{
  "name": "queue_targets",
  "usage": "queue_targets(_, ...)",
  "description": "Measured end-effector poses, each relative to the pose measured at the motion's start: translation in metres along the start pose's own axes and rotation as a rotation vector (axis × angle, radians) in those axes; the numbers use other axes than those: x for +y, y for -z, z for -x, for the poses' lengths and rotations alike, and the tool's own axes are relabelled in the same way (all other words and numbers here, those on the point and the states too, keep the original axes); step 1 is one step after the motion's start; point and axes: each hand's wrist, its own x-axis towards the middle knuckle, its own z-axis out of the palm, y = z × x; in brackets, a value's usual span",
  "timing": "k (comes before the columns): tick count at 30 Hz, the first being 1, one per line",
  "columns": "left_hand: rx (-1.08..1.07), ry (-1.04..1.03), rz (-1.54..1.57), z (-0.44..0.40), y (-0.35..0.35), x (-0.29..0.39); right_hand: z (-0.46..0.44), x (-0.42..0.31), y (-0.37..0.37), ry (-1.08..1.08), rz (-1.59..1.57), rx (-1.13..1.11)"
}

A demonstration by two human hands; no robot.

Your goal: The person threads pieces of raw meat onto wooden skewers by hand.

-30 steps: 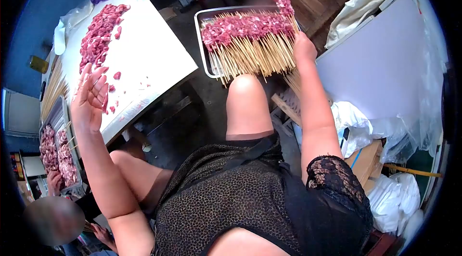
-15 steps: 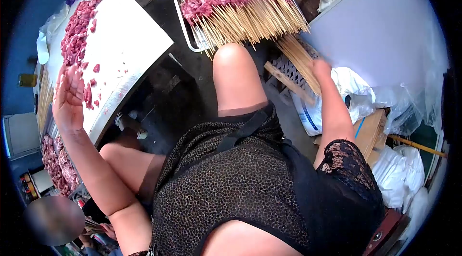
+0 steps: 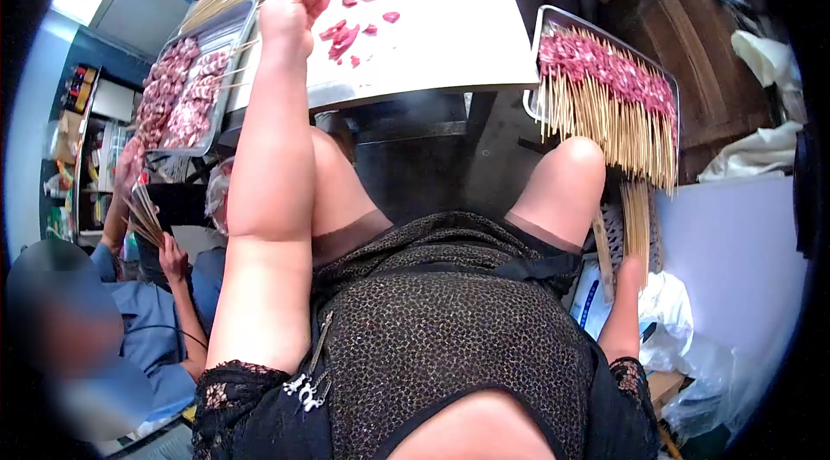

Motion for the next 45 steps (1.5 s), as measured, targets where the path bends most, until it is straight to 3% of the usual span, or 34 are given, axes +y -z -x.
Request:
queue_targets(3,-0.09,-0.053,-0.387,-0.001,0.006,0.0,0.025,-0.004,0.016,-0.082,-0.227,0.093)
queue_targets(5,-0.156,-0.061,-0.578,-0.005,0.015,-0.007,0.046,-0.001,0.034,0.119,-0.207,0.048)
queue_targets(7,-0.174,-0.092,-0.929,-0.001,0.016,-0.006,0.088,-0.019,0.07,0.146,-0.235,0.008)
queue_targets(9,-0.225,0.073,-0.934,-0.001,0.013,-0.006,0.107,-0.017,0.077,0.168,-0.259,-0.039)
queue_targets(11,-0.349,-0.072,-1.266,0.005,0.011,-0.006,0.116,-0.006,0.07,0.322,-0.139,0.033)
queue_targets(15,-0.456,-0.004,-1.59,0.008,0.002,-0.005,0.128,-0.019,0.08,0.416,-0.149,0.257)
queue_targets(19,-0.497,-0.01,-1.812,0.012,0.002,-0.014,0.123,-0.117,0.15,0.396,-0.885,0.372)
queue_targets(21,-0.468,-0.179,-1.918,0.021,0.001,-0.014,0.123,-0.172,0.194,0.545,-1.067,0.346)
queue_targets(23,-0.441,-0.188,-1.882,0.018,0.003,-0.017,0.13,-0.24,0.233,0.807,-1.438,0.209)
queue_targets(26,-0.374,-0.144,-1.825,0.014,0.01,-0.014,0.154,-0.326,0.275,0.871,-1.596,-0.079)
queue_targets(28,-0.24,0.104,-1.313,0.01,0.019,-0.012,0.162,-0.374,0.292,0.951,-1.638,-0.264)
queue_targets(29,-0.232,0.106,-1.317,0.008,0.023,-0.011,0.163,-0.394,0.298,0.962,-1.582,-0.309)
queue_targets(31,-0.124,0.35,-0.579,0.002,0.027,-0.006,0.163,-0.425,0.297,1.028,-1.584,-0.427)
queue_targets(32,-0.115,0.405,-0.269,0.003,0.025,-0.008,0.159,-0.437,0.292,1.018,-1.61,-0.567)
queue_targets(33,-0.108,0.399,-0.271,0.006,0.021,-0.01,0.156,-0.448,0.283,1.004,-1.632,-0.708)
queue_targets(35,-0.021,0.453,0.256,0.008,0.011,-0.015,0.158,-0.458,0.269,0.918,-1.622,-0.777)
queue_targets(39,-0.243,0.474,0.264,0.003,-0.002,-0.013,0.154,-0.459,0.243,0.909,-1.497,-0.8)
queue_targets(41,-0.191,0.456,0.232,0.004,-0.011,-0.015,0.156,-0.462,0.245,0.971,-1.369,-0.587)
queue_targets(45,-0.239,0.409,0.299,0.002,-0.017,-0.012,0.157,-0.466,0.242,0.977,-1.353,-0.537)
